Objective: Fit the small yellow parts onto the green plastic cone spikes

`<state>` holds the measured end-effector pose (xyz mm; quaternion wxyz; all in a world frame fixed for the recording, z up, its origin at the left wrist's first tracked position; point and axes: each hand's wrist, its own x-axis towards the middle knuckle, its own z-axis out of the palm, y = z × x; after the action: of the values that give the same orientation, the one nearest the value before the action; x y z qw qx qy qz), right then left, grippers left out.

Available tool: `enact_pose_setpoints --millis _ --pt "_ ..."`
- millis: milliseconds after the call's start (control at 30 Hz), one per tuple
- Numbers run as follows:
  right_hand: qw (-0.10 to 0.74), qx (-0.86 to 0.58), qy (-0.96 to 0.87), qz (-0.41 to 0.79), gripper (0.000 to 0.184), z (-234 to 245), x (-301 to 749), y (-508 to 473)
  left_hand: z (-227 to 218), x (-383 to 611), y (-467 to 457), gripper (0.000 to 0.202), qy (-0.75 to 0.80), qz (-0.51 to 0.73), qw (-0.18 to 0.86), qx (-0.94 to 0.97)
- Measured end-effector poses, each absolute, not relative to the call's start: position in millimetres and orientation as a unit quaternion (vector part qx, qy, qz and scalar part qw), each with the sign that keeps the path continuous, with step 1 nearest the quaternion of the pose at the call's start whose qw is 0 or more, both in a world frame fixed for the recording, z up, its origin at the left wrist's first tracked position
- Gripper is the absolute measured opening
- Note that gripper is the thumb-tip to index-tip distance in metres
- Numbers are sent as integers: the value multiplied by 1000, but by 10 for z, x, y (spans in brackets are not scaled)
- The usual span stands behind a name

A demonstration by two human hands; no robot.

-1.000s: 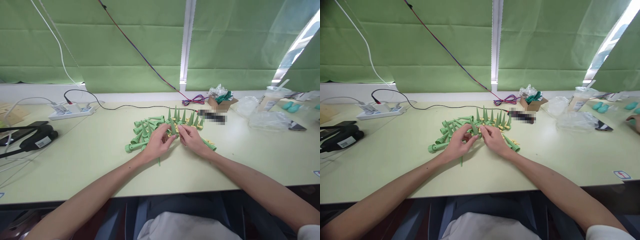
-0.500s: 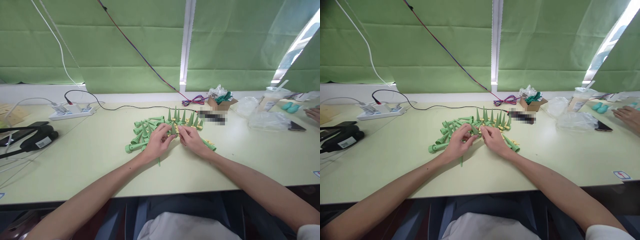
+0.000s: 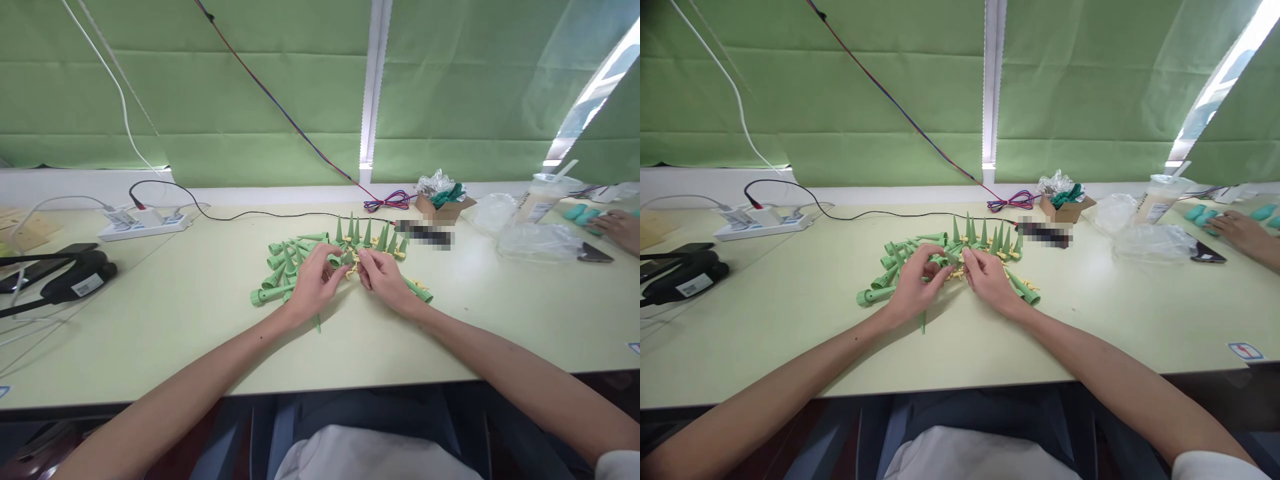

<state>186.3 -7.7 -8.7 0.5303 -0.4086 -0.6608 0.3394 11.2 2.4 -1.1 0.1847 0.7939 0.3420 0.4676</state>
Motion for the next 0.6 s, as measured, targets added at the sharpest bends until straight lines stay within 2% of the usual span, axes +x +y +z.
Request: enact_pose_setpoints --millis 100,333,600 --pt "540 -405 -654 342 49 -73 1868 -80 18 116 5 21 359 466 204 783" --pt "539 -400 -661 337 49 -68 1859 -91 58 108 -7 53 387 425 222 787" --pt "519 -389 -690 321 50 -66 1863 -112 53 101 7 61 400 413 263 775"
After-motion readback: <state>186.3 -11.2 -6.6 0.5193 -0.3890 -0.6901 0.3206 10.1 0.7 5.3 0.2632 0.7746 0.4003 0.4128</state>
